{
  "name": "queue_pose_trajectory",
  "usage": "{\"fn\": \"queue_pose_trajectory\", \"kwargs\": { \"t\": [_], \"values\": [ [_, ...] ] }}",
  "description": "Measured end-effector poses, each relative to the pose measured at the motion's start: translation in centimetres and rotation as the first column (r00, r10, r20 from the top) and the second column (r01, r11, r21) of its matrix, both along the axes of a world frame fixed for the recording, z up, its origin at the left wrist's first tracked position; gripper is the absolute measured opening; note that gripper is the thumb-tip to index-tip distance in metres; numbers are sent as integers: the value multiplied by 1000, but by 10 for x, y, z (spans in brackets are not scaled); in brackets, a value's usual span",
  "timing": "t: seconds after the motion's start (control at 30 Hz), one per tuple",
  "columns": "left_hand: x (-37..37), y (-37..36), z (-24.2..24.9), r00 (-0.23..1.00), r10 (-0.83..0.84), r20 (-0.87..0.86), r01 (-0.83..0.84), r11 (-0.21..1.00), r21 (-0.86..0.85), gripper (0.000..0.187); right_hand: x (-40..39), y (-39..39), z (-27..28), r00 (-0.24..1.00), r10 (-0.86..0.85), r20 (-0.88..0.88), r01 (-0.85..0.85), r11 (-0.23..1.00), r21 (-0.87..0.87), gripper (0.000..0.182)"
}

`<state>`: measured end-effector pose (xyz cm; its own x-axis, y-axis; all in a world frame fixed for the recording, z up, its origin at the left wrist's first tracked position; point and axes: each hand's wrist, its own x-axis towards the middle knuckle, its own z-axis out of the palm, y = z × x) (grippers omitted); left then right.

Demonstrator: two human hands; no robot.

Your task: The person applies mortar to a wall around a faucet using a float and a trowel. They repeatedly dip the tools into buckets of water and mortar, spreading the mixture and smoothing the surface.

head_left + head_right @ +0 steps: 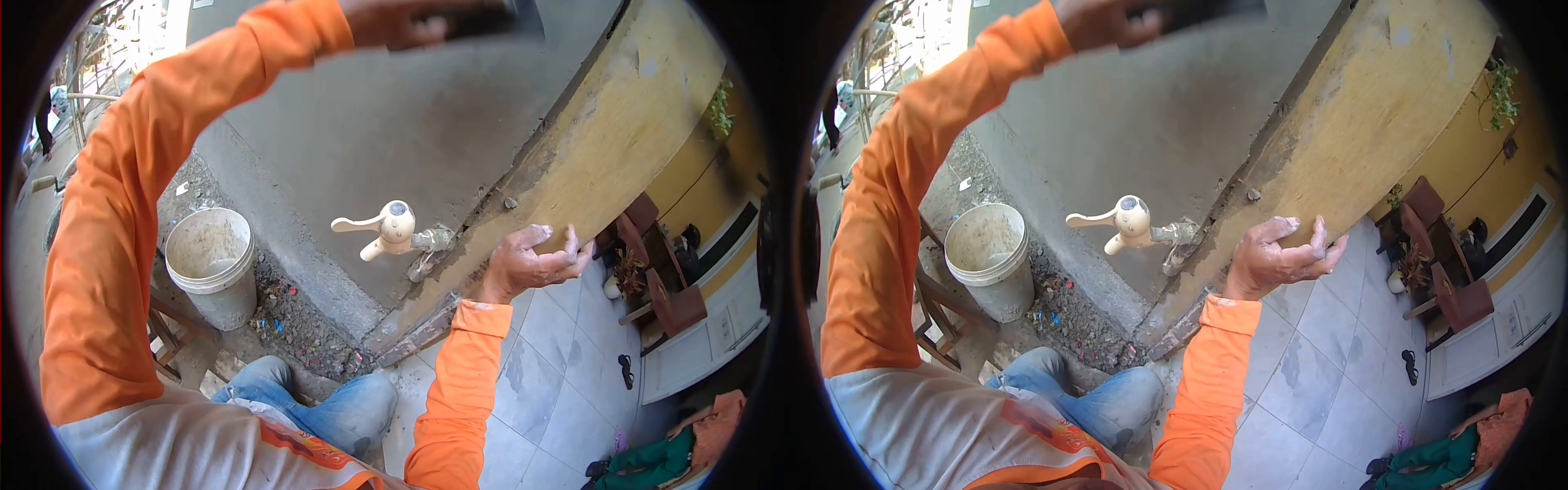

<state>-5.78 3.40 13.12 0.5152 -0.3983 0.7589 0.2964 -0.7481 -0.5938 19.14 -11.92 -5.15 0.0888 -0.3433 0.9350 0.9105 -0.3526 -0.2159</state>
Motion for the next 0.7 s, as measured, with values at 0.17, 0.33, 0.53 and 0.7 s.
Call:
{"fn": "queue_pose_trajectory", "kwargs": {
  "t": [0.17,0.33,0.53,0.7],
  "values": [
    [46,-22,-75,933,15,-360,76,969,236,70,-4,-2,0,1000,-14,-24,14,1000,-22,29],
    [46,-10,-7,958,4,-286,77,959,272,64,0,4,0,999,-33,-16,33,999,2,28],
    [42,10,16,979,-123,-161,152,972,179,58,-4,3,1,998,-52,-37,52,999,-8,27],
    [35,-26,-86,949,-55,-312,119,975,190,65,-2,0,-1,1000,-28,-15,27,999,-20,27]
  ]
}}
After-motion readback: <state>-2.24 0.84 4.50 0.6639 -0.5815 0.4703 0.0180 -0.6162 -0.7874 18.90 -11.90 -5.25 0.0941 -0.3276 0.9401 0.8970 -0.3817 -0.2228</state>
